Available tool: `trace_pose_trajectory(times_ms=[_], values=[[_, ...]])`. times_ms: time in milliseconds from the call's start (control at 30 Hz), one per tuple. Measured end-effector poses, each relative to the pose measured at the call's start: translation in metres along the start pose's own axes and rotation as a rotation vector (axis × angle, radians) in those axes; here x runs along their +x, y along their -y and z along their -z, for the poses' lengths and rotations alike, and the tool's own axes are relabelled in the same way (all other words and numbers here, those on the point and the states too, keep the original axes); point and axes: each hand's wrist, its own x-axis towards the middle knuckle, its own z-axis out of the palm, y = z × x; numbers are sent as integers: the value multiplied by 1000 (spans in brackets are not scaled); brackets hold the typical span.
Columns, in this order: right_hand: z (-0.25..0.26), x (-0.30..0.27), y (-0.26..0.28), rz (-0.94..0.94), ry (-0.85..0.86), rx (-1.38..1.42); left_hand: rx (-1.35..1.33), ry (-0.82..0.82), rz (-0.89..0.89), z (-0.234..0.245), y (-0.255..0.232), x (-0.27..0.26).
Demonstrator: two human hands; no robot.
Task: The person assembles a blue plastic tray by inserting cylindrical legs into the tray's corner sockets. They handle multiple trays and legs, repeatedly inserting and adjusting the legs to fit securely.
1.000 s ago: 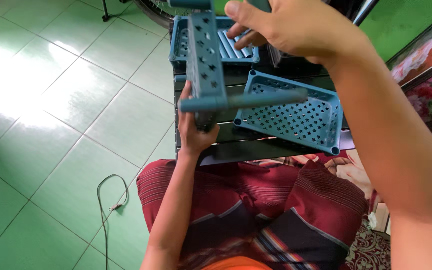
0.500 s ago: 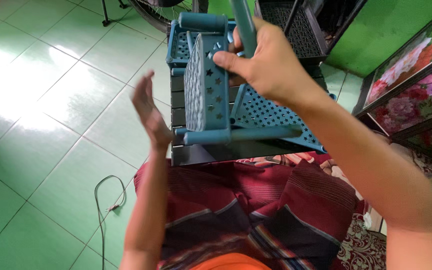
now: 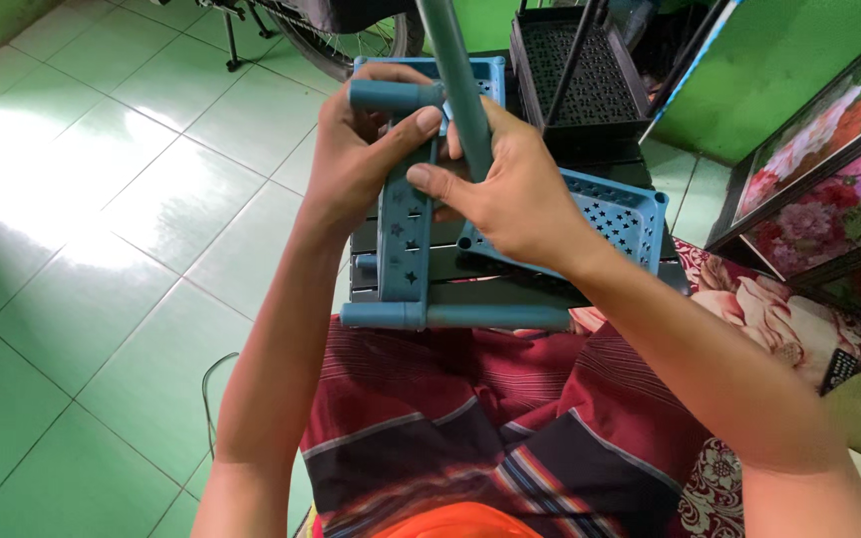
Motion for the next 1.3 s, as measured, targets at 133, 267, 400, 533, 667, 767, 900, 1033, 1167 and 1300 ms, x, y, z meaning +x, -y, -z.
trace_pose_trajectory(times_ms=[133, 267, 400, 533, 667, 767, 900, 1033, 1167, 1300], values=[[3, -7, -2, 76, 1, -87, -8, -35, 5, 0, -1, -4], [29, -14, -4, -39, -75, -205, -34, -63, -20, 4, -6, -8], [57, -16, -5, 70, -42, -781, -55, -94, -10, 10, -12, -14], [61, -10, -10, 243, -4, -860, -50, -83, -25, 9, -11, -14], [59, -9, -11, 414, -27, -908, -60, -86, -21, 4, -8, -15], [62, -8, -10, 488, -55, -1054, -61, -79, -39, 4, -7, -14], [66, -5, -9, 671, -95, -1271, -52, -58, -71, 5, -6, -13], [68, -5, -8, 719, -118, -1364, -91, -51, -76, 4, -5, -13], [73, -4, -7, 779, -134, -1478, -72, -52, -58, 4, -5, -11], [74, -5, -7, 844, -176, -1524, -81, -42, -34, 5, -6, -8]])
